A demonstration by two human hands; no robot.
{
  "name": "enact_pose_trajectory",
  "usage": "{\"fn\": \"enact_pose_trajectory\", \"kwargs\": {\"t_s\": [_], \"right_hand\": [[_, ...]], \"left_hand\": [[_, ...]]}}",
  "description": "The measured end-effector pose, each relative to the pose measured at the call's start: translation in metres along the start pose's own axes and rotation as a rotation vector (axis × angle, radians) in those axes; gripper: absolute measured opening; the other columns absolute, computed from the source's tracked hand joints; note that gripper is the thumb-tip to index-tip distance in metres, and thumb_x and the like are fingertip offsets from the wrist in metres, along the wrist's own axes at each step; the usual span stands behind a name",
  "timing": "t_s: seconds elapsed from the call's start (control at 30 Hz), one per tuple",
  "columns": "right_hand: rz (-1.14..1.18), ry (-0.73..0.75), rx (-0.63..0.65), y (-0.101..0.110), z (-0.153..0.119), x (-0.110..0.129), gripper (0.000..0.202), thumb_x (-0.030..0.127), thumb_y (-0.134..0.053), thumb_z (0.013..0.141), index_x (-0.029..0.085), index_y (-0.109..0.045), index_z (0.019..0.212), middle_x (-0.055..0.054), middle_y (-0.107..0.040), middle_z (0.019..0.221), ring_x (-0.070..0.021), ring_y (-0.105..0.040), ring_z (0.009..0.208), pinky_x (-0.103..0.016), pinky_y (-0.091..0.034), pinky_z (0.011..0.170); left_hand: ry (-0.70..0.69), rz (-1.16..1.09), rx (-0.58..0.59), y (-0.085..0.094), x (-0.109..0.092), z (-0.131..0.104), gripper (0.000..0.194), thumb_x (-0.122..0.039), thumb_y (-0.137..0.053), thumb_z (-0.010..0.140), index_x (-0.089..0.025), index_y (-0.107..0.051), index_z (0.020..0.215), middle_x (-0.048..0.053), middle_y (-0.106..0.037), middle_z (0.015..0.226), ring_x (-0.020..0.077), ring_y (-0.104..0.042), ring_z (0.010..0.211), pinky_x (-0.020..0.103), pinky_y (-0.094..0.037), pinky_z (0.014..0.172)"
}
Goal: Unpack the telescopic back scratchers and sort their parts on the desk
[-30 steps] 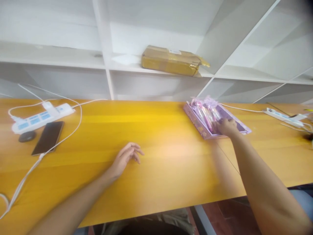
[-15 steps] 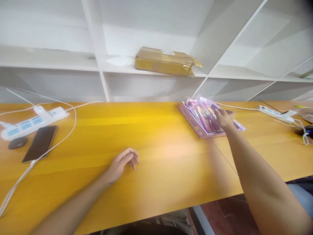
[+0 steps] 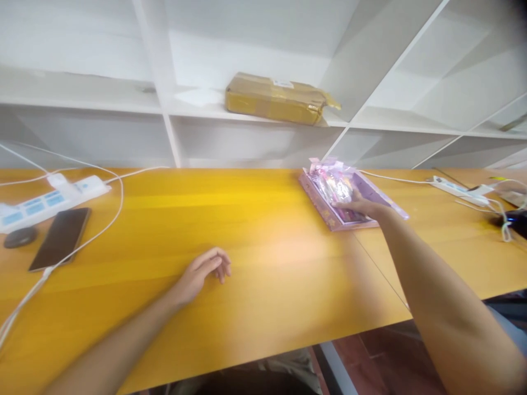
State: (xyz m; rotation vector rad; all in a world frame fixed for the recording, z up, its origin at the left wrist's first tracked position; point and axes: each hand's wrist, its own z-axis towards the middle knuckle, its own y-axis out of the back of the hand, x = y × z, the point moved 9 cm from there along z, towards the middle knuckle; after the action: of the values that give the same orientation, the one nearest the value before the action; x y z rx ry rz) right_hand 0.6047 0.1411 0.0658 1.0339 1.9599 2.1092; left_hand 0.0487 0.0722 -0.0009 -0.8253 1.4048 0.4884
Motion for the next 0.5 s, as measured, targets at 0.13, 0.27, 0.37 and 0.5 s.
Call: {"fn": "enact_pose_trajectory", "kwargs": {"t_s": [0.13, 0.27, 0.37, 0.5], "right_hand": [[-0.064, -0.140, 0.102, -0.023, 0.013, -0.009, 0.089, 0.049, -0.092, 0.072, 0.004, -0.052, 0.137, -0.020, -0.072, 0.095, -0.0278, -0.066, 0.080, -0.040, -0.050, 0.073], [-0.137, -0.217, 0.017, -0.035, 0.022, -0.015, 0.103, 0.048, -0.092, 0.070, 0.002, -0.042, 0.147, -0.032, -0.066, 0.125, -0.0368, -0.067, 0.108, -0.043, -0.053, 0.087], [-0.139, -0.224, -0.030, -0.040, 0.024, -0.020, 0.110, 0.050, -0.094, 0.066, 0.004, -0.039, 0.151, -0.032, -0.065, 0.130, -0.0409, -0.066, 0.116, -0.045, -0.054, 0.093], [-0.072, -0.197, -0.102, -0.036, 0.032, -0.026, 0.115, 0.051, -0.099, 0.056, 0.003, -0.046, 0.146, -0.034, -0.067, 0.123, -0.0448, -0.068, 0.113, -0.049, -0.056, 0.094]], "left_hand": [[0.025, -0.072, 0.006, 0.000, -0.001, 0.001, 0.032, -0.047, -0.059, 0.102, -0.017, -0.069, 0.098, 0.008, -0.072, 0.086, 0.0194, -0.065, 0.073, 0.032, -0.048, 0.071], [0.026, -0.123, -0.046, 0.003, -0.004, 0.001, 0.031, -0.046, -0.062, 0.099, -0.016, -0.070, 0.095, 0.007, -0.071, 0.083, 0.0185, -0.063, 0.071, 0.032, -0.047, 0.069], [0.030, -0.111, -0.059, 0.002, -0.005, 0.000, 0.031, -0.047, -0.064, 0.097, -0.016, -0.069, 0.093, 0.007, -0.070, 0.081, 0.0183, -0.062, 0.071, 0.031, -0.046, 0.069], [0.034, -0.077, -0.063, 0.001, -0.006, -0.001, 0.032, -0.048, -0.065, 0.096, -0.017, -0.069, 0.092, 0.006, -0.069, 0.079, 0.0188, -0.061, 0.071, 0.032, -0.045, 0.070]]}}
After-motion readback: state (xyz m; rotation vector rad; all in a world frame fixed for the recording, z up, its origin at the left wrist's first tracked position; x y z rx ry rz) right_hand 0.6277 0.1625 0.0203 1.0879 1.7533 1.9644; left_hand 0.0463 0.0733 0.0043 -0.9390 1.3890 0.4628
